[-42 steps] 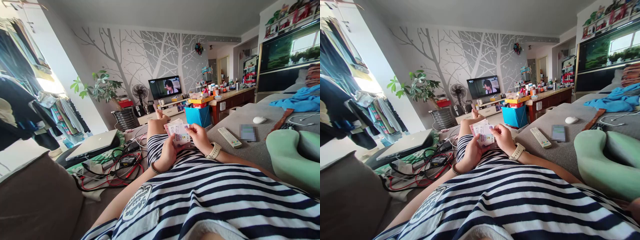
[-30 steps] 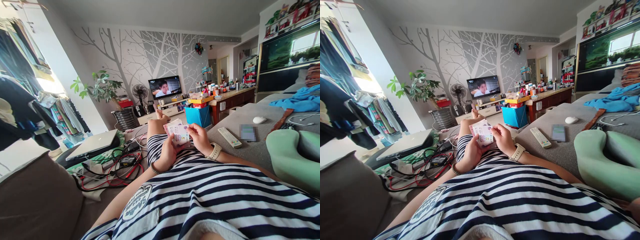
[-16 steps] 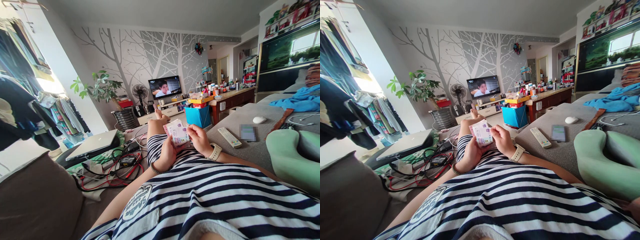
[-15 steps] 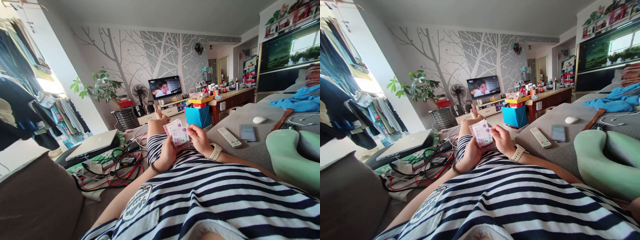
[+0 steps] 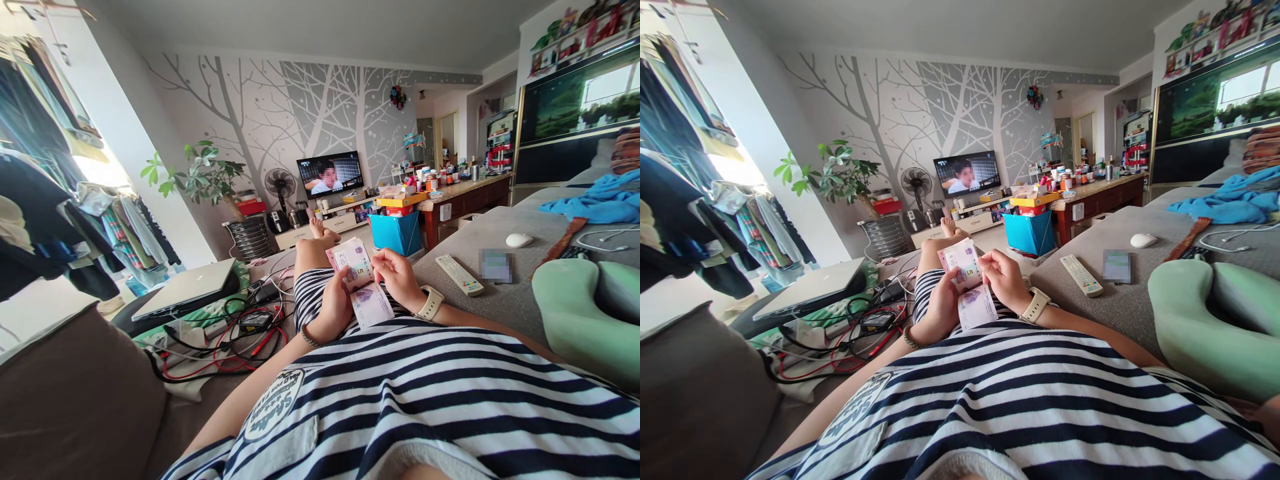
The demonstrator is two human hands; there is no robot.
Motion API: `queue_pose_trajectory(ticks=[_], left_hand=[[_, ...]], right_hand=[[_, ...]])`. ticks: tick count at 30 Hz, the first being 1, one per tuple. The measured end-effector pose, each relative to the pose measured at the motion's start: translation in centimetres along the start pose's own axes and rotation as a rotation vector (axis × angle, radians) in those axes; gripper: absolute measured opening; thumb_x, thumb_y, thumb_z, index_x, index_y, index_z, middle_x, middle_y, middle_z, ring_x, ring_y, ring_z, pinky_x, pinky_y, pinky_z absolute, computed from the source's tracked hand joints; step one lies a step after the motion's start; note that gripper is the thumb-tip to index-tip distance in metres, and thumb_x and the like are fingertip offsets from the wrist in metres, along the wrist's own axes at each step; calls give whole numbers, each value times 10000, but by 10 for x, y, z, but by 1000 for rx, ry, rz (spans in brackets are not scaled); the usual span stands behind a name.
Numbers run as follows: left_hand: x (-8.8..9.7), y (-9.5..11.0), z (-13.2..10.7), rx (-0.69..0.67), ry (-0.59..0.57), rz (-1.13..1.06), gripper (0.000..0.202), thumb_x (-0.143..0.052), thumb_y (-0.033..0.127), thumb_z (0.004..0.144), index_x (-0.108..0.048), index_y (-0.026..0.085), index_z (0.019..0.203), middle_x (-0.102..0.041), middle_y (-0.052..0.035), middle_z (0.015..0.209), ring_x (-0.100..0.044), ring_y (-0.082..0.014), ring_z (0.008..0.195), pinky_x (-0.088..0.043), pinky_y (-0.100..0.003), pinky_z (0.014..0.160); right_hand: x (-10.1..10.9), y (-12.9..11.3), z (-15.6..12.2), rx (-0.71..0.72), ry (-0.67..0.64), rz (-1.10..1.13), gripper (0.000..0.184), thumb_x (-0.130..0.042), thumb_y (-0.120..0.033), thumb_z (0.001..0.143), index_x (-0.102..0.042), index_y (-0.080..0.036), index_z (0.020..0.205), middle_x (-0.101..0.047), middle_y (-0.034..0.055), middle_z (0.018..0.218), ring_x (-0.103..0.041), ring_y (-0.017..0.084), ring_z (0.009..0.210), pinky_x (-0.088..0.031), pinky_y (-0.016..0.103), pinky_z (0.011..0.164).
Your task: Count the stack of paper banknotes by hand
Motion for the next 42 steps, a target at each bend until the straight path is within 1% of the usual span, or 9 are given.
queue_pose_trajectory(ticks=[3,9,18,24,26,30,33,37,42], left_hand=[[0,-1,1,-24,-29,-3,376,-741,264,811,-726,124,1160,-807,-128,1184,-743,-312,1186,-569,-429,1072],[0,-1,0,-65,-15,65,331,-792,248,725,-747,145,1036,-821,-116,1129,-724,-334,1220,-551,-462,1091],[1,-4,-3,-119,-72,119,240,-766,279,800,-774,157,1006,-827,-113,1119,-706,-334,1240,-533,-472,1106],[7,-8,2,-128,-14,155,197,-763,313,855,-777,168,988,-831,-92,1058,-739,-312,1152,-557,-436,1063],[7,-9,3,-114,-20,117,226,-762,323,868,-778,151,1014,-829,-109,1069,-741,-317,1164,-552,-441,1084],[6,-8,4,-77,-32,27,352,-768,321,885,-751,115,1170,-796,-156,1246,-707,-315,1273,-519,-438,1155],[4,-6,3,-24,-19,-10,402,-721,320,923,-717,119,1271,-774,-161,1309,-702,-320,1292,-532,-467,1153],[0,-3,3,28,27,-22,425,-662,335,956,-703,150,1336,-782,-137,1299,-733,-320,1241,-573,-478,1102],[-3,-1,1,11,21,17,477,-672,395,948,-700,175,1370,-797,-117,1267,-752,-319,1203,-596,-461,1055]], right_hand=[[1,6,3,-28,78,-59,528,-717,-744,865,-570,-238,827,-623,-2,689,-584,182,626,-436,310,608],[3,13,5,-31,86,-172,472,-718,-670,880,-559,-233,799,-621,4,731,-580,188,684,-447,316,667],[4,12,6,-24,110,-190,495,-689,-694,891,-596,-218,795,-644,19,727,-580,188,678,-429,312,658],[4,14,6,-7,103,-201,439,-694,-638,905,-636,-211,822,-680,28,742,-594,190,685,-438,310,662],[4,15,6,-1,104,-193,431,-681,-630,914,-634,-213,817,-684,29,753,-596,190,688,-440,312,666],[4,17,6,-15,95,-170,411,-660,-613,921,-626,-217,815,-672,26,746,-591,192,679,-436,317,660],[4,18,6,-32,85,-156,391,-652,-599,917,-618,-224,810,-652,16,723,-574,191,667,-430,316,645],[2,16,5,-48,57,-119,372,-651,-573,893,-574,-233,763,-617,4,696,-559,191,668,-434,313,640],[-1,10,4,-45,35,-70,354,-665,-555,868,-568,-230,767,-624,6,723,-565,187,682,-457,314,662]])
Point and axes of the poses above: each hand's wrist, its own z-axis towards the middle knuckle, its own x-axis out of the back of the hand, y = z × x, the point moved 1 cm from there along z, towards the middle knuckle
